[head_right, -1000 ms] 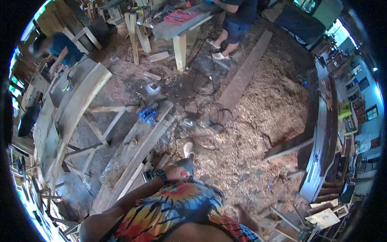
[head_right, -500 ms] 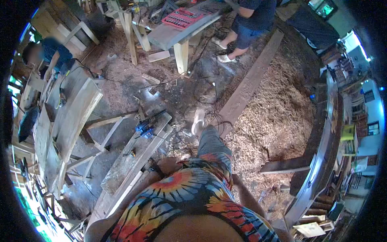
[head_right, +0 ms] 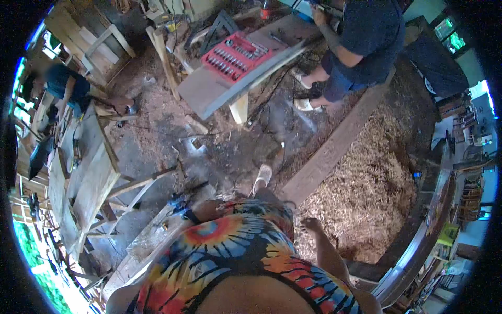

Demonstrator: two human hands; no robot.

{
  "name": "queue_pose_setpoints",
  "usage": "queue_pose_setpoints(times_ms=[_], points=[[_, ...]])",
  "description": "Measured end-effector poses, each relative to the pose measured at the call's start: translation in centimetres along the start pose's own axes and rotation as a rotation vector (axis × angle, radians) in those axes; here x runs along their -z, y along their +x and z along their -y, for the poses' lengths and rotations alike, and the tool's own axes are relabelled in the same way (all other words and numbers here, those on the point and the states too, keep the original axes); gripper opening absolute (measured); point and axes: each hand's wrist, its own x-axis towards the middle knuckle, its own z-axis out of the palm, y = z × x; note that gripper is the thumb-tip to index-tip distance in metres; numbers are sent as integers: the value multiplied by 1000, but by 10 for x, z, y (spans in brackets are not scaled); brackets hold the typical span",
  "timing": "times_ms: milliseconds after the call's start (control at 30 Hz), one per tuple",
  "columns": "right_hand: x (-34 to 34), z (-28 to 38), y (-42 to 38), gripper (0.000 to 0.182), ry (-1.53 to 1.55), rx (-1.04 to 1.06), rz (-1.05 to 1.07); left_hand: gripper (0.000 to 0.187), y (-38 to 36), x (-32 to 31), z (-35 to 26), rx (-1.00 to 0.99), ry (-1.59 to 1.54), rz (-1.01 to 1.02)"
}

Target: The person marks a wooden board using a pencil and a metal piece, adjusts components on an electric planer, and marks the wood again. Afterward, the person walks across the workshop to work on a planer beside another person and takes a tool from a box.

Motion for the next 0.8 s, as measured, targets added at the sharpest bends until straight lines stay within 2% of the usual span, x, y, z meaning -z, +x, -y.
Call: queue_pose_setpoints(times_ms=[33, 100, 133, 200, 300, 400, 433, 467, 533, 567, 667, 700, 733, 767, 800], points=[[15, 26, 15, 21, -120, 163, 79, 45, 21, 1, 16, -57, 44, -54], [47, 72, 50, 32, -329, 519, 186, 45, 29, 45, -7, 53, 70, -128], [49, 110, 58, 36, 48, 117, 145, 45, 36, 65, -15, 100, 92, -165], [54, 163, 67, 33, 7, 307, 132, 48, 53, 76, -8, 244, 135, -272], [45, 239, 69, 31, -112, 293, 0, 50, 73, 98, -3, 214, 110, -338], [29, 289, 67, 30, -249, 388, -38, 46, 97, 130, -20, 201, 136, -270], [21, 302, 68, 29, -169, 371, -1, 40, 118, 113, 26, 30, 174, -308], [16, 322, 70, 27, -179, 357, 10, 37, 130, 127, 25, 39, 116, -342], [5, 336, 51, 24, -163, 305, 7, 32, 152, 156, 15, 38, 4, -359], [26, 288, 123, 33, -157, 377, 90, 27, 167, 168, 16, 46, -36, -358], [-3, 314, 119, 37, -1054, 578, -230, 22, 192, 225, 2, -11, -69, -506], [-22, 357, 87, 46, -998, 290, -135, 21, 200, 240, 18, -120, -74, -506], [-32, 371, 80, 50, -924, 359, -121, 21, 208, 252, 26, -96, -109, -539], [-38, 390, 78, 50, -1054, 451, -89, 22, 216, 261, 34, -68, -145, -569], [-48, 416, 65, 51, -1055, 490, -101, 23, 223, 265, 46, -37, -181, -594]])
